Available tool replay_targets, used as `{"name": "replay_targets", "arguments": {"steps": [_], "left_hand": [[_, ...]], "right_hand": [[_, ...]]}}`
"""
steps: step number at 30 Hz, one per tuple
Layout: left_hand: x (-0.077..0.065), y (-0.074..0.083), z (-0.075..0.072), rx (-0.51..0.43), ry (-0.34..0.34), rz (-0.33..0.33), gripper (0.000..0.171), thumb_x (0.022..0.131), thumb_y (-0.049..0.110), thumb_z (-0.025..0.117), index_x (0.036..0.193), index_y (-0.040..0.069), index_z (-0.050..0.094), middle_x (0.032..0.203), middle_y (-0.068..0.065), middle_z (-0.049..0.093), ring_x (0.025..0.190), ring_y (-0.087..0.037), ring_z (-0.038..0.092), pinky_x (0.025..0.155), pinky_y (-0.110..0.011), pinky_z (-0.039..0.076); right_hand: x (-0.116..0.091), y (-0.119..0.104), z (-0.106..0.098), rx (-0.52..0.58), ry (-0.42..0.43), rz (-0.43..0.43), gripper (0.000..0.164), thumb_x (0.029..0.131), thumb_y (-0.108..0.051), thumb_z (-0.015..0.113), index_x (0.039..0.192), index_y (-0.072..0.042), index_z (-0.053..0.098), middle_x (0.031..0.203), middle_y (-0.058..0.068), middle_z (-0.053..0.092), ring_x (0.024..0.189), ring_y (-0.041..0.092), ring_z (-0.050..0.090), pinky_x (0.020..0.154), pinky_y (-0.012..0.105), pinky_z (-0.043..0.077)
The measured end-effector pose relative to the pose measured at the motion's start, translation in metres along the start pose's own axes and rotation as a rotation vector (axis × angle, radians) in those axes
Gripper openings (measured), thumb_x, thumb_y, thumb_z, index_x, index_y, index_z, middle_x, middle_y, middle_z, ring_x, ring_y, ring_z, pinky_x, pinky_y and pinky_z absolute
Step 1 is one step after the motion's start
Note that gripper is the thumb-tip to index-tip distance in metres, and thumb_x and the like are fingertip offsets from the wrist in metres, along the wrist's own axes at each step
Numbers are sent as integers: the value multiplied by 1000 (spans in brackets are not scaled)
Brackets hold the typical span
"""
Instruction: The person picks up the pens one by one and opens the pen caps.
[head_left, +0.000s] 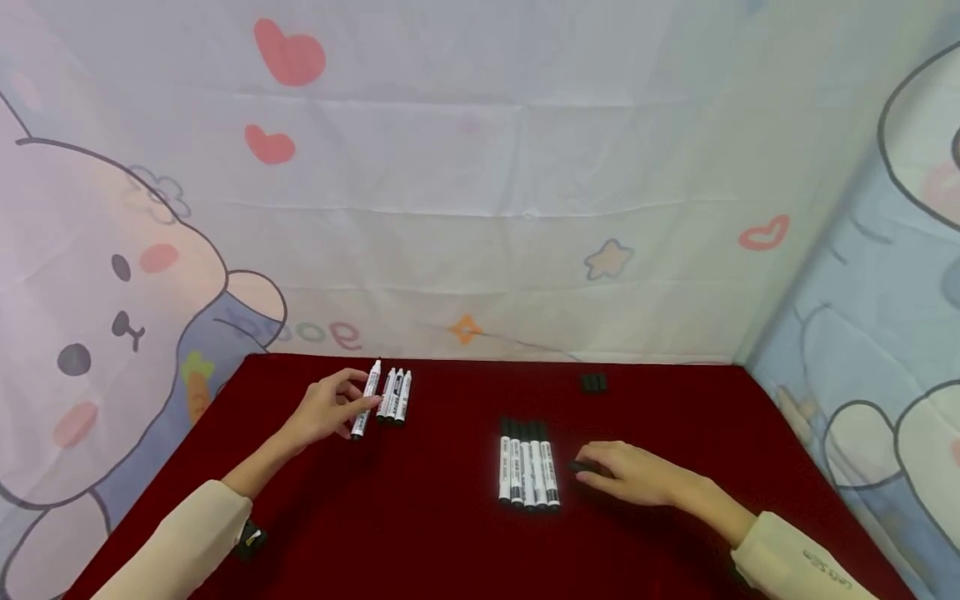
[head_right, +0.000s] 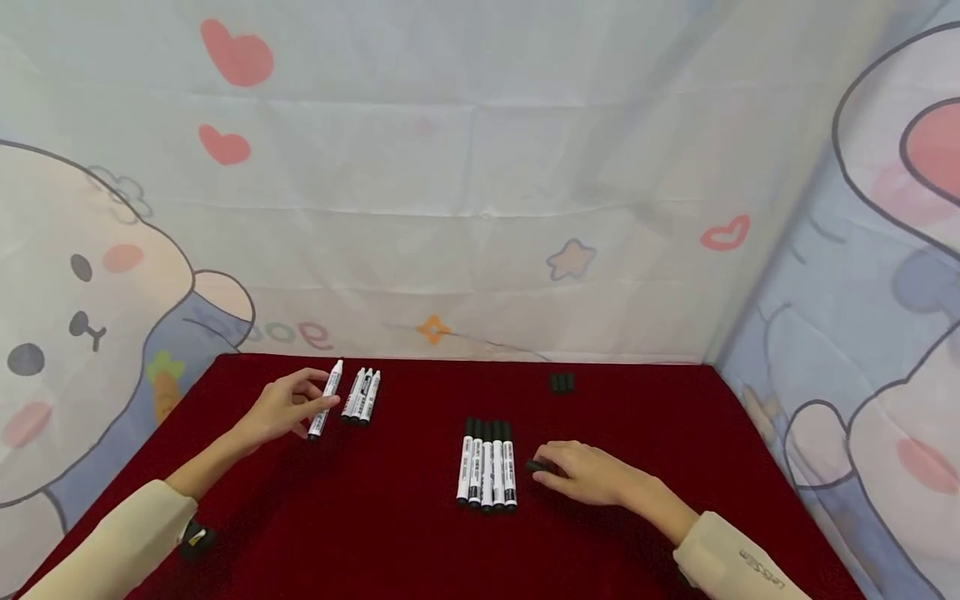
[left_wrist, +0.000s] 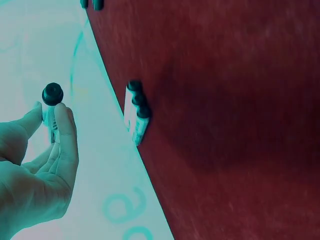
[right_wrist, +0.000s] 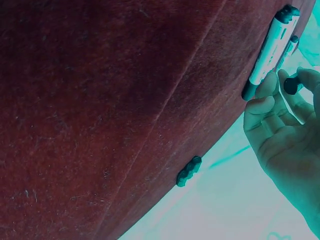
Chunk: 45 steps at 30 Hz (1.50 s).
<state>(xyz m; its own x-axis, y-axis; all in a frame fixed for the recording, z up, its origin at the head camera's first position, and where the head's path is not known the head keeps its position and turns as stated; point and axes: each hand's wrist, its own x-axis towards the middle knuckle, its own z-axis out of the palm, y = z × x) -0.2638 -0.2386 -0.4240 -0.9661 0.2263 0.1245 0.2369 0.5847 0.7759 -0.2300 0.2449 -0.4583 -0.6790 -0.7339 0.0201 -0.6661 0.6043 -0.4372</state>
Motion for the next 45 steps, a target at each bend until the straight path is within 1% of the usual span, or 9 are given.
{"name": "replay_targets", "arguments": {"steps": [3,7,14,16,19,24,28,40,45], "left_hand": [[4,-7,-1,4,-6,-2,56,98,23,71,140,-7,51,101,-23,71,64,-18,65,54,-35,60],[9,-18,3,-8,-27,-18,56,98,25,71,141,-6,51,103,-23,71,67,-16,65,55,-33,60],[21,-37,10,-44,-34,-19,58,99,26,70,143,-5,49,109,-26,70,67,-18,67,57,-36,61],[24,-45,10,-40,-32,-32,58,100,26,69,144,-5,49,110,-27,69,67,-17,67,57,-36,62],[26,-56,8,-43,-14,-76,57,100,26,69,145,-3,50,112,-27,68,69,-17,67,58,-36,62],[34,-67,9,-56,7,-102,55,100,24,68,144,-4,51,109,-27,67,69,-15,64,60,-38,62],[43,-74,13,-50,21,-116,53,100,25,69,140,-6,53,103,-25,68,67,-13,62,59,-38,62],[66,-86,24,-41,19,-168,55,99,23,70,140,-10,52,102,-23,67,67,-13,63,59,-36,62],[72,-87,26,-23,22,-190,53,99,22,69,138,-10,54,107,-26,68,68,-13,64,59,-35,62]], "right_hand": [[-3,4,2,-3,7,3,30,107,-37,53,118,-14,68,113,-6,71,103,5,65,89,31,59],[-4,7,6,14,10,-10,29,107,-38,53,118,-15,68,112,-7,71,101,2,64,88,30,58],[-1,5,11,27,21,-21,27,107,-37,54,117,-16,68,111,-7,70,99,1,62,87,29,58],[2,3,12,35,18,-28,26,107,-37,54,117,-16,68,110,-8,70,97,0,62,86,28,57],[8,0,15,48,13,-38,25,107,-36,54,116,-17,68,107,-10,69,93,-2,59,83,24,56],[13,-2,16,55,13,-39,23,107,-35,55,115,-18,68,104,-12,68,89,-4,57,81,22,54],[12,-2,16,56,9,-33,24,107,-36,55,115,-18,68,105,-11,68,91,-3,57,82,23,55],[11,6,17,42,13,-13,24,107,-37,54,117,-20,68,108,-13,67,95,-3,59,85,24,55],[12,6,16,38,21,-19,28,106,-39,55,121,-19,69,106,-13,62,89,-2,54,79,20,52]]}}
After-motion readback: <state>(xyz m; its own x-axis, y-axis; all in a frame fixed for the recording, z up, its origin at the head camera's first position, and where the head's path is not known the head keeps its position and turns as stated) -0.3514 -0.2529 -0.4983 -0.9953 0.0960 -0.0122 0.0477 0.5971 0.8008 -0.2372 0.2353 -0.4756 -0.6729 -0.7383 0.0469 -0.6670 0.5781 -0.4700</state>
